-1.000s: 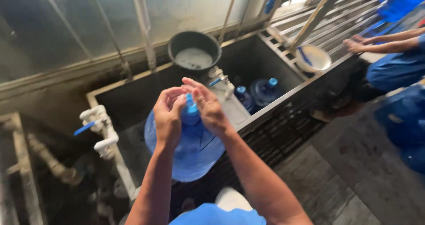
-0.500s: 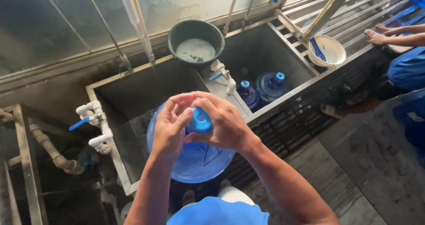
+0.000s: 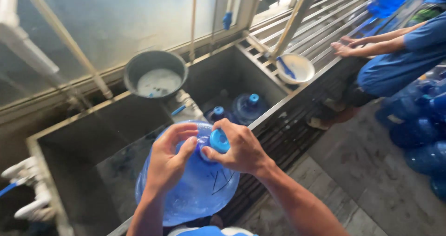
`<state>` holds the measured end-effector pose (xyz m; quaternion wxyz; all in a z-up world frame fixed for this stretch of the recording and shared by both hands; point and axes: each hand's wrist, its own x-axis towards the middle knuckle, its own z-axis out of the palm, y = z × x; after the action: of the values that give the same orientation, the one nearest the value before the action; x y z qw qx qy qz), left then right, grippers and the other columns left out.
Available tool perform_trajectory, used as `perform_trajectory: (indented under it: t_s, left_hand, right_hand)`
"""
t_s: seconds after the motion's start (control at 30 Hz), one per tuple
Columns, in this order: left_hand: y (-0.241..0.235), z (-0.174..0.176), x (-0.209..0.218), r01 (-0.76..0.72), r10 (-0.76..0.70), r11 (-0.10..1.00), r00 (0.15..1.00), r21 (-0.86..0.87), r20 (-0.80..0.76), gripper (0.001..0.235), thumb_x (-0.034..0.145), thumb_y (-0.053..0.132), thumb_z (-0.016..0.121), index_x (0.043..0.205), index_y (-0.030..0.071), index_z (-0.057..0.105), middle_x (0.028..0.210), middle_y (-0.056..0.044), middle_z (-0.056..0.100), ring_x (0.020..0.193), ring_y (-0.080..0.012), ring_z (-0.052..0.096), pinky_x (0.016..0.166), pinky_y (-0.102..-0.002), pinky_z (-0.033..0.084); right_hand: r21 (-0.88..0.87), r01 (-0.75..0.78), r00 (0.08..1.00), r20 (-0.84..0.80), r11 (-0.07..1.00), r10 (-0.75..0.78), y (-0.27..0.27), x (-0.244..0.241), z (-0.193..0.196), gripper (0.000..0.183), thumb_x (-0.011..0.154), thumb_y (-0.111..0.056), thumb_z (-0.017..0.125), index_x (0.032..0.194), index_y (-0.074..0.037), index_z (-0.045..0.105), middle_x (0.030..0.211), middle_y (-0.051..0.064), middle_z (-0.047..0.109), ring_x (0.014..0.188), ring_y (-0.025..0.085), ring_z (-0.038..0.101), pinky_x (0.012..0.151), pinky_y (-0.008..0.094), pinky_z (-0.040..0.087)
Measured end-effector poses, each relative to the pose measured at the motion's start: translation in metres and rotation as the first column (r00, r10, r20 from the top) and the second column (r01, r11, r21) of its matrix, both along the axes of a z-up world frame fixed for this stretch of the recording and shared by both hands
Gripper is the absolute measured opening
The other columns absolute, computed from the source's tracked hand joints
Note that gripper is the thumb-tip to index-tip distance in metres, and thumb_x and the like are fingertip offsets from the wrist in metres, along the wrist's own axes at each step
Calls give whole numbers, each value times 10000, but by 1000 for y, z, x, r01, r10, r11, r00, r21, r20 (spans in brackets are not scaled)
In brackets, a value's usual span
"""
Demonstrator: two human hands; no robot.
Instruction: Cleaning and rinsing large plastic water jugs in an industrial basin using a soapy cloth.
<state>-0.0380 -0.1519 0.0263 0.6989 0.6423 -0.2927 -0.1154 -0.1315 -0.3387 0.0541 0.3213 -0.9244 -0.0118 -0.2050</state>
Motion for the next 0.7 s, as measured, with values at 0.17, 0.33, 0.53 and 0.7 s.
perform_trajectory:
  t_s: [0.17, 0.33, 0.53, 0.7]
  left_hand:
    - [-25, 10, 4, -31, 35, 998, 996, 52, -85, 305, 859, 74, 674, 1153, -1, 702, 1068, -117, 763, 983, -182, 707, 901, -300, 550]
    - [-52, -17, 23, -29, 36, 988, 998, 154, -46, 313, 830, 95, 672, 1126, 12, 727, 1057, -104, 792, 968, -179, 726, 927, -295, 557]
    - [-81, -68, 52, 96, -79, 965, 994, 246, -77, 491, 802, 202, 730, 1279, 100, 680, 1281, -48, 690, 1158, -192, 687, 935, -348, 573]
    - [-103, -78, 74, 230, -145, 857, 966, 460, -214, 871, 776, 405, 756, 1549, 223, 401, 1557, -49, 461, 1318, -239, 585, 892, -358, 615]
  right_hand:
    - [-16, 64, 994, 88, 998, -62, -20, 2, 21, 412, 764, -284, 845, 1003, -40, 615, 733, 77, 680, 543, 193, 627, 537, 321, 540]
    - [-107, 168, 981, 113, 980, -156, -56, 15, 18, 415, 753, -311, 841, 994, -42, 637, 809, 95, 719, 589, 244, 671, 588, 344, 553]
    - [-171, 267, 964, 43, 948, -264, -102, 38, 23, 413, 701, -288, 876, 972, -47, 677, 752, 71, 720, 527, 172, 641, 537, 311, 564]
    - [-241, 348, 928, -51, 906, -370, -138, 68, 29, 467, 687, -345, 877, 1015, -64, 698, 723, 64, 725, 503, 167, 632, 515, 316, 566]
